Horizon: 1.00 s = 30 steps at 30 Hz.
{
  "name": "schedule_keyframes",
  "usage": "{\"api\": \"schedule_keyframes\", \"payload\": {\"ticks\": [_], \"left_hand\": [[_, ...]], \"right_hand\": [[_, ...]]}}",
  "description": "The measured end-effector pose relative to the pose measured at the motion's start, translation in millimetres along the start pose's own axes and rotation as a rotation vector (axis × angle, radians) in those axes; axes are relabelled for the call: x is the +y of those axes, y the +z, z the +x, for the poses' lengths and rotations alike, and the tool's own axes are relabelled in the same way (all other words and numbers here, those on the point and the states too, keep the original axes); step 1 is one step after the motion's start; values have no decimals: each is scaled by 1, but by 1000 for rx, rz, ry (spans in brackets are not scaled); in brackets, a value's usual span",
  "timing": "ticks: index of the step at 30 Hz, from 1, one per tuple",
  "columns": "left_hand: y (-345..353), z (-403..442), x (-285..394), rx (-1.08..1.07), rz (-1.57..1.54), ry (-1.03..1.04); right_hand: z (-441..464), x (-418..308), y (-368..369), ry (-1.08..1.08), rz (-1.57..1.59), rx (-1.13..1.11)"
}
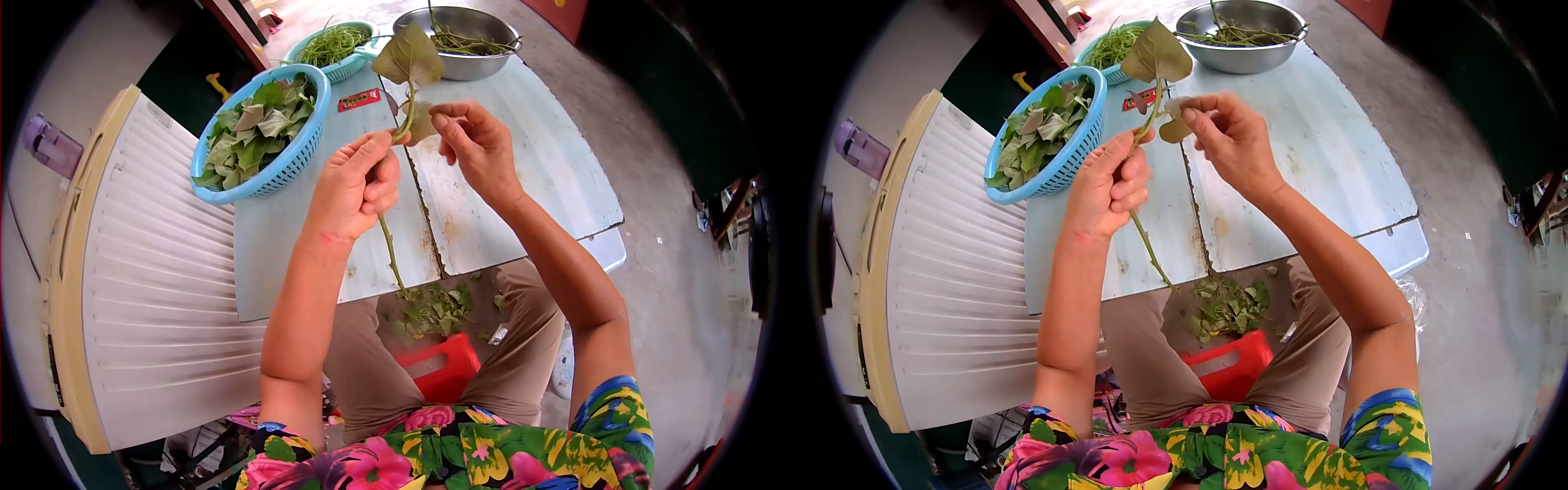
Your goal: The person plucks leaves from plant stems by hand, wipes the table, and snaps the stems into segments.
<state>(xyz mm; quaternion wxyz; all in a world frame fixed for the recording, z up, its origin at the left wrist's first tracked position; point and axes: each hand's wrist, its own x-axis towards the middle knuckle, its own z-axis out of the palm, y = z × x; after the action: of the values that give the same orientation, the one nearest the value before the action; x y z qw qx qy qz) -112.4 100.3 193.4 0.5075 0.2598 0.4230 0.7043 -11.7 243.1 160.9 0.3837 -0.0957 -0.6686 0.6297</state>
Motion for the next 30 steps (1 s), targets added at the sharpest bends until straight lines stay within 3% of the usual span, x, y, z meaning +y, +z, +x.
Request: {"api": "schedule_keyframes", "payload": {"ticks": [3, 7, 10, 11, 14, 17, 21, 24, 30], "left_hand": [[-12, 30, 7, -1, -56, 36], [-42, 67, -3, 79, -44, 69], [-55, 81, -19, 100, -10, 22], [-57, 82, -20, 81, 20, 25], [-60, 88, -26, 83, 56, 42], [-64, 91, -40, 124, 33, 46], [-65, 95, -53, 165, 77, 43], [-65, 97, -57, 185, 99, 36], [-85, 101, -57, 216, -48, 44]], "right_hand": [[32, 17, 14, -117, 142, 9], [49, 39, 12, 22, 163, -50], [49, 56, 2, 157, -36, -18], [51, 64, 3, -8, -76, 38], [52, 66, 6, -114, -78, 109], [46, 62, 8, -264, -313, 118], [43, 67, 9, -208, -245, 68], [44, 72, 7, 58, -94, 39], [45, 73, 6, 228, -84, -116]]}}
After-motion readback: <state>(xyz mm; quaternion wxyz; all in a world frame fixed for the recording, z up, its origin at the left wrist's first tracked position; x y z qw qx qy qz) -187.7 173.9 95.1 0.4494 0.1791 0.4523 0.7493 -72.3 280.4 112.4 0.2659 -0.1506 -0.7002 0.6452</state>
